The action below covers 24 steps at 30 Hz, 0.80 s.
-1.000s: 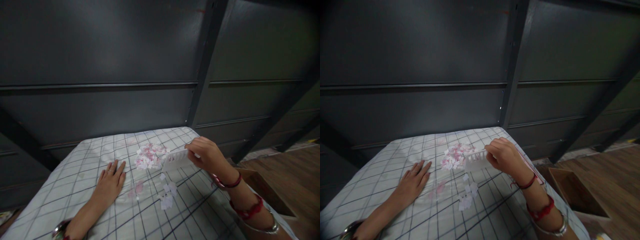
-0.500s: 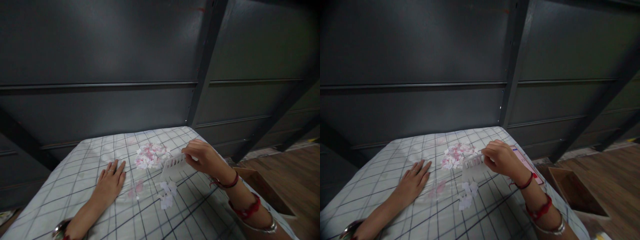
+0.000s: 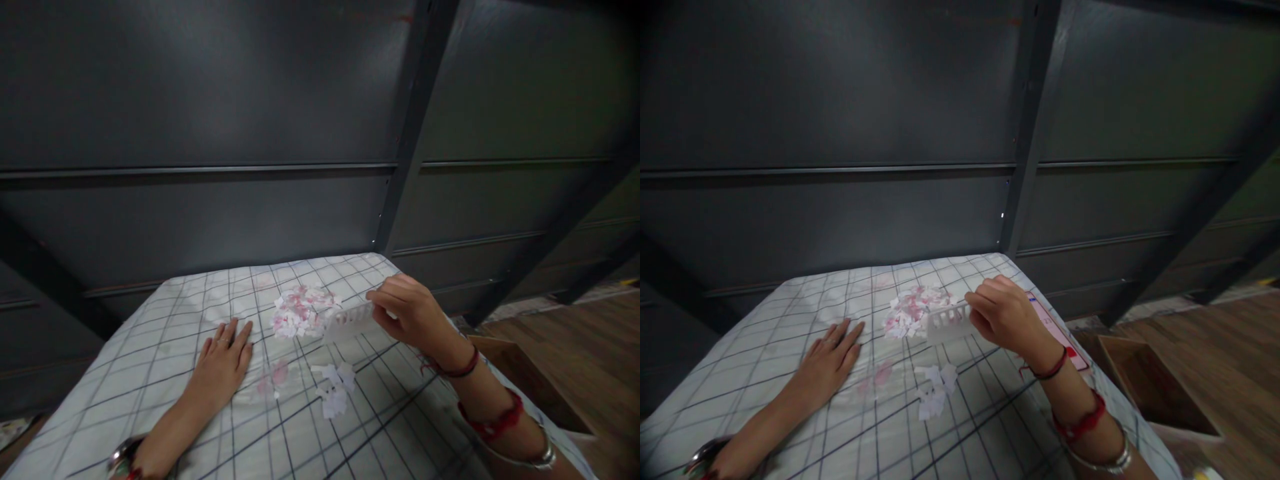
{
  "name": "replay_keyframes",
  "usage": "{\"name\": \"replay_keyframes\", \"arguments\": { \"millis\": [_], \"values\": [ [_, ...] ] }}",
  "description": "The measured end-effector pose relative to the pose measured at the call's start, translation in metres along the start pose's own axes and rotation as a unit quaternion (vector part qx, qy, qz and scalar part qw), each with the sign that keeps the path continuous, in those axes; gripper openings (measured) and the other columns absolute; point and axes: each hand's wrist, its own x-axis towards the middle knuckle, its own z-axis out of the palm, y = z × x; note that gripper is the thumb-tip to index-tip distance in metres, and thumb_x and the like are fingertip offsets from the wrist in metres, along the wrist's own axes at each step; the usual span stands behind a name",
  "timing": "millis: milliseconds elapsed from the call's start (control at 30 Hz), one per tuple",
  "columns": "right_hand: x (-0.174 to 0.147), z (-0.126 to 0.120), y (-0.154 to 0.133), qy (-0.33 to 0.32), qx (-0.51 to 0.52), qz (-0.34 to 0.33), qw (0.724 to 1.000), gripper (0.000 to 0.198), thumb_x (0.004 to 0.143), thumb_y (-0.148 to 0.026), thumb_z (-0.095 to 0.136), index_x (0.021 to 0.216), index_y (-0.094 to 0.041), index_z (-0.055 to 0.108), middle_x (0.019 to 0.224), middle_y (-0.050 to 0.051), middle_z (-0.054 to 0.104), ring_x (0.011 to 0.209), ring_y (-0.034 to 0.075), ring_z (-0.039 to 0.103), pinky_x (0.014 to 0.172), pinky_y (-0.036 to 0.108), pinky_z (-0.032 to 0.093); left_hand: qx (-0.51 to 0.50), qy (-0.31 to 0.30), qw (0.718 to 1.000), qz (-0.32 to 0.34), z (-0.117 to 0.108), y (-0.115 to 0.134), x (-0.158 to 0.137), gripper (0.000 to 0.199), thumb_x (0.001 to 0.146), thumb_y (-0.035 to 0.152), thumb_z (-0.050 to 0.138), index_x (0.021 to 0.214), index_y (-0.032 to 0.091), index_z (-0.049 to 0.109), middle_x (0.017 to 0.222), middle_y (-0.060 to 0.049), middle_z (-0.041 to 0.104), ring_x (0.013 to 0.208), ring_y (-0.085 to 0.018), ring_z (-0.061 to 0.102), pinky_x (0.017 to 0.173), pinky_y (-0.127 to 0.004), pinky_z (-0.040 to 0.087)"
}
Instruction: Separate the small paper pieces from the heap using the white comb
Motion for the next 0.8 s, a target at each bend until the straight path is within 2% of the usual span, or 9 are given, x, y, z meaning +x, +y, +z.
{"name": "replay_keyframes", "arguments": {
  "millis": [100,267,433,600,800],
  "values": [
    [0.0006,0.0007,-0.0006,0.006,-0.018,0.003,1.0,0.02,0.081,-0.01,0.041,0.072,-0.016,0.058,0.06,0.001,0.052,0.06,0.015,0.041,0.061,0.029,0.031,0.001,-0.002,1.0,0.003,0.001,-0.0007,-0.0001,0.046,0.093,0.027,0.032,0.134,0.015,0.045,0.141,-0.017,0.038,0.128,-0.036,0.033,0.098,-0.049,0.034],
    [0.0022,-0.0001,-0.0027,-0.001,-0.002,-0.035,0.999,0.02,0.081,-0.011,0.041,0.07,-0.016,0.058,0.057,0.001,0.049,0.058,0.015,0.04,0.06,0.029,0.031,0.004,0.015,1.0,0.007,0.0045,-0.002,-0.0002,0.045,0.093,0.028,0.03,0.133,0.014,0.047,0.14,-0.017,0.039,0.128,-0.036,0.034,0.097,-0.049,0.034],
    [0.0022,-0.0004,-0.0034,0.021,0.006,-0.02,1.0,0.019,0.081,-0.009,0.042,0.073,-0.016,0.057,0.059,0.001,0.05,0.059,0.014,0.041,0.061,0.029,0.032,0.005,0.017,1.0,0.006,0.0054,-0.0021,0.0002,0.045,0.093,0.028,0.031,0.132,0.015,0.047,0.139,-0.017,0.041,0.127,-0.036,0.035,0.096,-0.049,0.035],
    [0.0038,0.0004,-0.0044,-0.012,-0.001,-0.028,1.0,0.021,0.081,-0.011,0.041,0.069,-0.017,0.056,0.057,0.001,0.049,0.059,0.014,0.04,0.06,0.028,0.03,0.006,0.02,1.0,0.004,0.0042,-0.0008,0.0003,0.045,0.092,0.027,0.033,0.132,0.014,0.048,0.139,-0.017,0.041,0.127,-0.035,0.035,0.097,-0.048,0.034],
    [0.003,-0.0016,-0.0035,0.015,0.0,-0.027,1.0,0.018,0.081,-0.01,0.041,0.074,-0.016,0.057,0.058,0.0,0.049,0.058,0.014,0.04,0.059,0.029,0.031,0.011,0.003,1.0,0.001,0.0015,0.0,-0.0002,0.045,0.093,0.027,0.033,0.133,0.015,0.047,0.14,-0.017,0.039,0.128,-0.036,0.033,0.097,-0.048,0.034]
  ]
}}
